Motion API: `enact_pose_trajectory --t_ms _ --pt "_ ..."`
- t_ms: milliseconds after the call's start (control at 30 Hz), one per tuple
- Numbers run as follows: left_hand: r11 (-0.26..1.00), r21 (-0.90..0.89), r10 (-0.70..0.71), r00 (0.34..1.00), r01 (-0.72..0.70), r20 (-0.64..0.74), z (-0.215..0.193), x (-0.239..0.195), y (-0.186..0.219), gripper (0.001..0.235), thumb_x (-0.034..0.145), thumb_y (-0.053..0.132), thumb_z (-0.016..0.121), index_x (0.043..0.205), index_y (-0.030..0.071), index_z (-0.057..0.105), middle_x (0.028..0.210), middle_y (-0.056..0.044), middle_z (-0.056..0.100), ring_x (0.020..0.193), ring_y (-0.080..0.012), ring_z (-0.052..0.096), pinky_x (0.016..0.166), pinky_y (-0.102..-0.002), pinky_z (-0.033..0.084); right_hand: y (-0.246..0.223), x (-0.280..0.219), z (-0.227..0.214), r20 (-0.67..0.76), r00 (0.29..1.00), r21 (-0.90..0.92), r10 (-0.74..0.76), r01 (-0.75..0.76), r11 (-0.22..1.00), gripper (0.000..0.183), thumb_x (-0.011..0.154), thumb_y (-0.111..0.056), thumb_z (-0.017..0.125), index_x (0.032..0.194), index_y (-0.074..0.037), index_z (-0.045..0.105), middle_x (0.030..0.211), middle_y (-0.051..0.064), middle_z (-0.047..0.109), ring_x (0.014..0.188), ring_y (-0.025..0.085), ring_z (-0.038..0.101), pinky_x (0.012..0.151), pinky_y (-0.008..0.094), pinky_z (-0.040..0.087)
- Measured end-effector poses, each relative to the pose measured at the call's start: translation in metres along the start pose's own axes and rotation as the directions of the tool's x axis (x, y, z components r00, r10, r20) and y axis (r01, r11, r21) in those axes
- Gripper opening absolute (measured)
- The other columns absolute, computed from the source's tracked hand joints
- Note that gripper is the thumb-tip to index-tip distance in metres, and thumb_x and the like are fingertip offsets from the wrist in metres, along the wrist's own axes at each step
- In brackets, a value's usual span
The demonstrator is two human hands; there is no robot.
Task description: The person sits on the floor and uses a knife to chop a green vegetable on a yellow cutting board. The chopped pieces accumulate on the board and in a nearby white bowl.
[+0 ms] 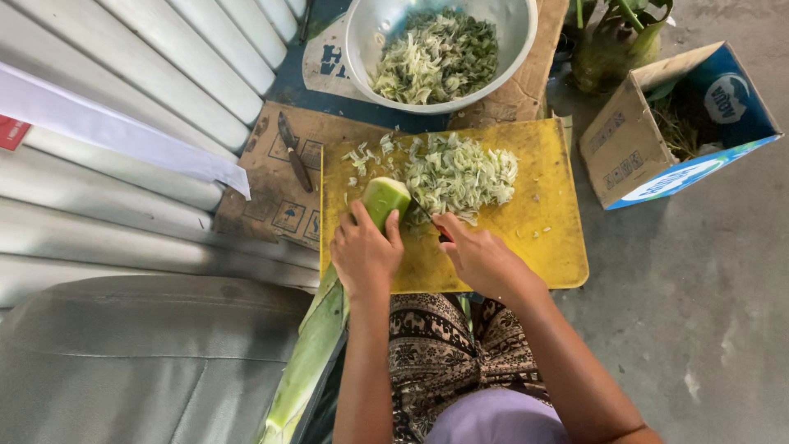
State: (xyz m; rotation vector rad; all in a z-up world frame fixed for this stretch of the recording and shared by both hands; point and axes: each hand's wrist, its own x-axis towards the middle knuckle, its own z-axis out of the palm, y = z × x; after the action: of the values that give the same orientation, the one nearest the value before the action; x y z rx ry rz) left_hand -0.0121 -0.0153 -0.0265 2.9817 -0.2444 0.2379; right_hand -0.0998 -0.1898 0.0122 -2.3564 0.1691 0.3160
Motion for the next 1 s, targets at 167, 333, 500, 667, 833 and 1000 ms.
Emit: enact_pose_trajectory --t_ms 167,333,500,667,833,1000 --pt "0.995 -0.095 -0.008 0.999 0.013 0.049 -0.012 0.005 -0.001 0.068 0.099 0.060 0.052 0.133 0.002 0.049 0.115 -0.024 0.065 0.104 -0.0433 0.066 0.086 -0.054 0.053 -0.008 -0.003 -0.006 0.025 0.998 0.043 0.064 -0.065 0.997 0.045 0.104 -0.028 0.048 0.147 -0.021 0.037 0.093 0.029 0.072 0.091 0.047 0.071 0.083 0.059 0.053" --pt "0.989 -0.132 -0.040 0.985 0.063 0.171 -0.022 0.016 -0.012 0.093 0.081 0.075 0.063 0.137 0.002 0.046 0.118 -0.025 0.063 0.109 -0.0429 0.064 0.086 -0.053 0.054 -0.016 -0.017 -0.006 -0.101 0.995 0.124 -0.028 0.041 0.991 0.044 0.103 -0.024 0.048 0.145 -0.019 0.037 0.089 0.028 0.072 0.082 0.049 0.071 0.075 0.059 0.054" --pt "0.979 -0.182 -0.044 0.972 0.087 0.231 -0.014 0.024 -0.021 0.093 0.083 0.073 0.066 0.139 0.001 0.046 0.128 -0.025 0.056 0.119 -0.0409 0.057 0.090 -0.053 0.052 -0.018 -0.022 0.006 -0.012 0.999 0.105 0.051 -0.049 0.993 0.048 0.103 -0.026 0.047 0.150 -0.021 0.034 0.084 0.027 0.073 0.078 0.044 0.073 0.076 0.055 0.056" --pt "0.992 -0.122 0.043 0.990 -0.026 0.136 -0.006 0.025 -0.027 0.083 0.088 0.069 0.067 0.129 -0.002 0.054 0.126 -0.024 0.056 0.121 -0.0406 0.053 0.095 -0.050 0.051 -0.024 -0.002 0.023 -0.204 0.968 0.084 -0.146 0.166 0.983 0.051 0.104 -0.019 0.046 0.152 -0.010 0.033 0.083 0.027 0.068 0.073 0.044 0.069 0.066 0.055 0.054" --pt "0.995 -0.086 -0.040 0.982 0.057 0.183 -0.019 0.027 -0.017 0.082 0.079 0.061 0.077 0.129 0.000 0.054 0.126 -0.020 0.056 0.121 -0.0389 0.053 0.096 -0.048 0.052 -0.053 0.017 0.012 -0.032 0.999 0.075 0.042 -0.039 0.996 0.052 0.107 -0.022 0.037 0.158 -0.013 0.027 0.072 0.022 0.064 0.064 0.039 0.067 0.062 0.052 0.053" --pt "0.994 -0.067 -0.066 0.980 0.080 0.190 -0.024 0.026 -0.012 0.085 0.072 0.051 0.086 0.131 0.000 0.051 0.128 -0.020 0.054 0.122 -0.0399 0.052 0.090 -0.050 0.054 -0.043 0.014 0.020 -0.093 0.995 0.116 -0.026 0.036 0.993 0.053 0.108 -0.024 0.035 0.159 -0.014 0.026 0.072 0.019 0.063 0.061 0.032 0.065 0.056 0.046 0.055"
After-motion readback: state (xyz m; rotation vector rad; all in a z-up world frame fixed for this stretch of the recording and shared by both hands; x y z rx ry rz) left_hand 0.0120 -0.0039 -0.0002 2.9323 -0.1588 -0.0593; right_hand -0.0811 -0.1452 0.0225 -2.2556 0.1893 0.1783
